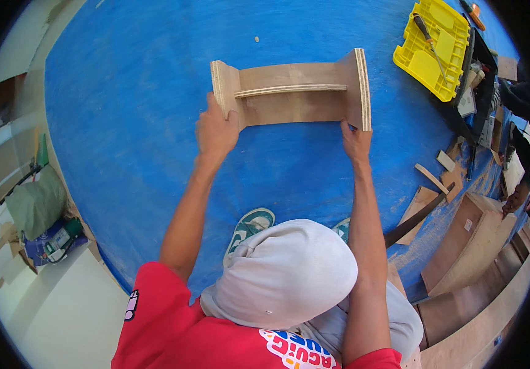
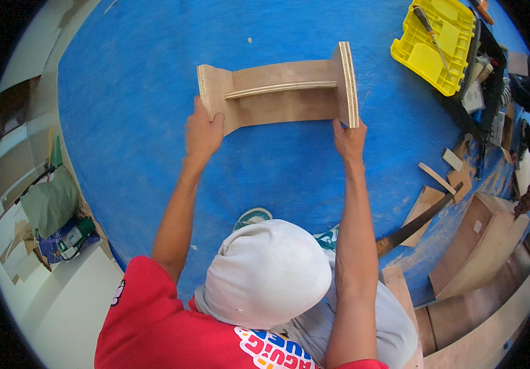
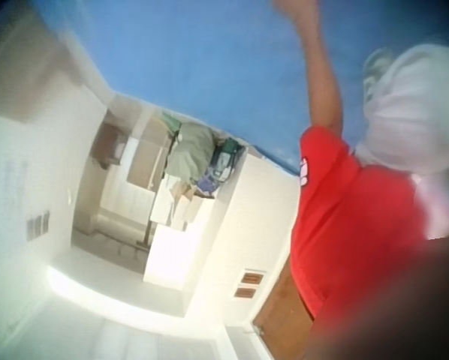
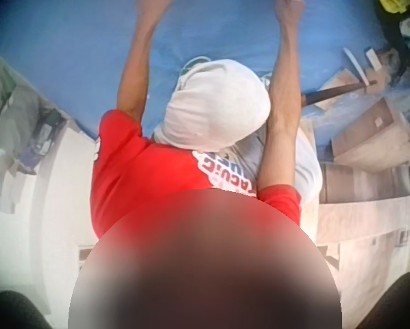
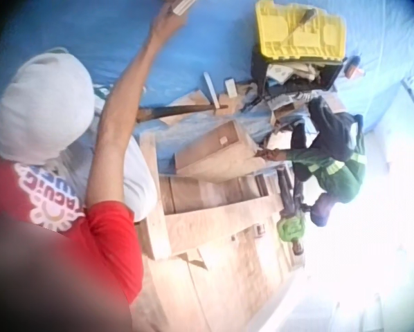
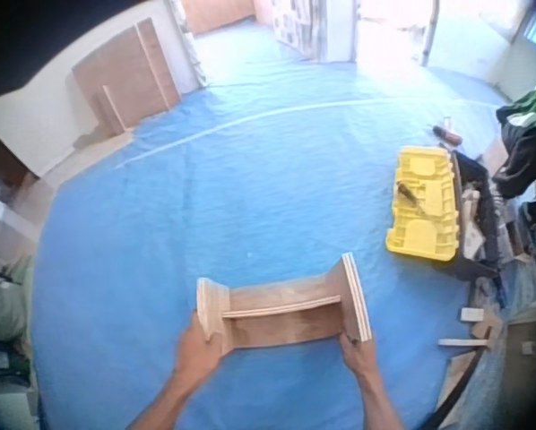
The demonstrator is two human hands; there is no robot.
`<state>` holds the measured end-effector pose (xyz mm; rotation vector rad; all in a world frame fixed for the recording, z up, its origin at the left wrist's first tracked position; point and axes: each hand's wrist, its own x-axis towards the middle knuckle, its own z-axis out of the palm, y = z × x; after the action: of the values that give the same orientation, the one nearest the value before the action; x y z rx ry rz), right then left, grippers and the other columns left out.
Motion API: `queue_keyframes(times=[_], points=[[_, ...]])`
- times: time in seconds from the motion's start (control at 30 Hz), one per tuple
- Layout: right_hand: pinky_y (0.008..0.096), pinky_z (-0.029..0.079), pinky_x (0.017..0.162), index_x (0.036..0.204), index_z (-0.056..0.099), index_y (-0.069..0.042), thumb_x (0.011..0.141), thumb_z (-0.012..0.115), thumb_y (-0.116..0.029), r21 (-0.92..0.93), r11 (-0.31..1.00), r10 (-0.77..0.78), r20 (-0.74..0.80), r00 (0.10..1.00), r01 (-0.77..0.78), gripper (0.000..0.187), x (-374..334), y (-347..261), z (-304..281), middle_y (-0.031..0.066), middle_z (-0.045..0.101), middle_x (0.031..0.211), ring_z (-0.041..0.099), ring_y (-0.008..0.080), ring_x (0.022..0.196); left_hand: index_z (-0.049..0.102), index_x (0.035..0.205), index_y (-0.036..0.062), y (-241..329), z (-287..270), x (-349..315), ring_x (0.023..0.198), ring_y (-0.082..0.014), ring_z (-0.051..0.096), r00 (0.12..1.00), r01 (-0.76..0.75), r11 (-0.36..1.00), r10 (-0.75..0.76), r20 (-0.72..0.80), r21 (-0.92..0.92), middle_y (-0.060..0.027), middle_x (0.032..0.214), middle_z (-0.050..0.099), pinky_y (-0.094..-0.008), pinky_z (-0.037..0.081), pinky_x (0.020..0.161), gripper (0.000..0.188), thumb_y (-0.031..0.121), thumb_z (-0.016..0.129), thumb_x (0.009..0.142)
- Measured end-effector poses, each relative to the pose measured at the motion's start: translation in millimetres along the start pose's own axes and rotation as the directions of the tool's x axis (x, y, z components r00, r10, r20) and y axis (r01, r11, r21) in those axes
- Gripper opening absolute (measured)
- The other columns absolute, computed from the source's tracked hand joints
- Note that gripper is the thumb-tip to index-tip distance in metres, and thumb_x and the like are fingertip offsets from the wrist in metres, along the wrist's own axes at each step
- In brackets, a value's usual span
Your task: The person sits on a blue tarp and assembles small wooden pieces into a frame-like structure. They use a hand saw to trim a piece, then use a cordless drill to drive screws into the wood to join the components.
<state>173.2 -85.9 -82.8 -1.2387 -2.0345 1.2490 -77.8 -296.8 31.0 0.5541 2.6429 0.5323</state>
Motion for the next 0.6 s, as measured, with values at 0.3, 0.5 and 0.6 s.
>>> queue_keyframes(times=[0.3, 0.5, 0.6], points=[[0.0363, 0.054, 0.075, 0.109, 0.066, 0.007, 0.091, 0.069, -0.008, -0.030, 0.999, 0.015, -0.004, 1.000, -0.015, 0.024, 1.1, -6.4, 2.8, 0.0178, 0.073, 0.094, 0.069, 0.0202, 0.086, 0.049, 0.134, 0.0020, -2.6, -2.3, 0.1, 0.091, -0.0541, 0.068, 0.999, -0.052, 0.990, 0.051, -0.008, -0.128, -0.0324, 0.098, 0.071, -0.0615, 0.052, 0.082, 0.048, 0.023, 0.059, 0.092], [0.0372, 0.056, 0.084, 0.114, 0.067, 0.008, 0.092, 0.067, -0.003, 0.005, 0.997, 0.082, 0.034, 0.996, -0.082, 0.025, -0.8, -12.8, 1.3, 0.0187, 0.073, 0.106, 0.071, 0.0252, 0.098, 0.049, 0.137, 0.0024, -8.2, -2.5, 0.8, 0.096, -0.0516, 0.068, 0.998, -0.051, 0.976, 0.058, 0.028, -0.211, -0.0303, 0.103, 0.072, -0.0570, 0.052, 0.083, 0.053, 0.038, 0.059, 0.100], [0.0378, 0.057, 0.089, 0.117, 0.067, 0.008, 0.090, 0.072, -0.004, -0.008, 0.996, 0.090, 0.049, 0.995, -0.090, 0.029, -0.2, -12.5, 3.1, 0.0183, 0.073, 0.110, 0.071, 0.0262, 0.102, 0.043, 0.148, 0.0042, -21.2, -7.5, -4.0, 0.112, -0.0463, 0.067, 0.994, -0.049, 0.917, 0.085, 0.073, -0.396, -0.0292, 0.123, 0.068, -0.0506, 0.052, 0.094, 0.071, 0.050, 0.065, 0.098]])
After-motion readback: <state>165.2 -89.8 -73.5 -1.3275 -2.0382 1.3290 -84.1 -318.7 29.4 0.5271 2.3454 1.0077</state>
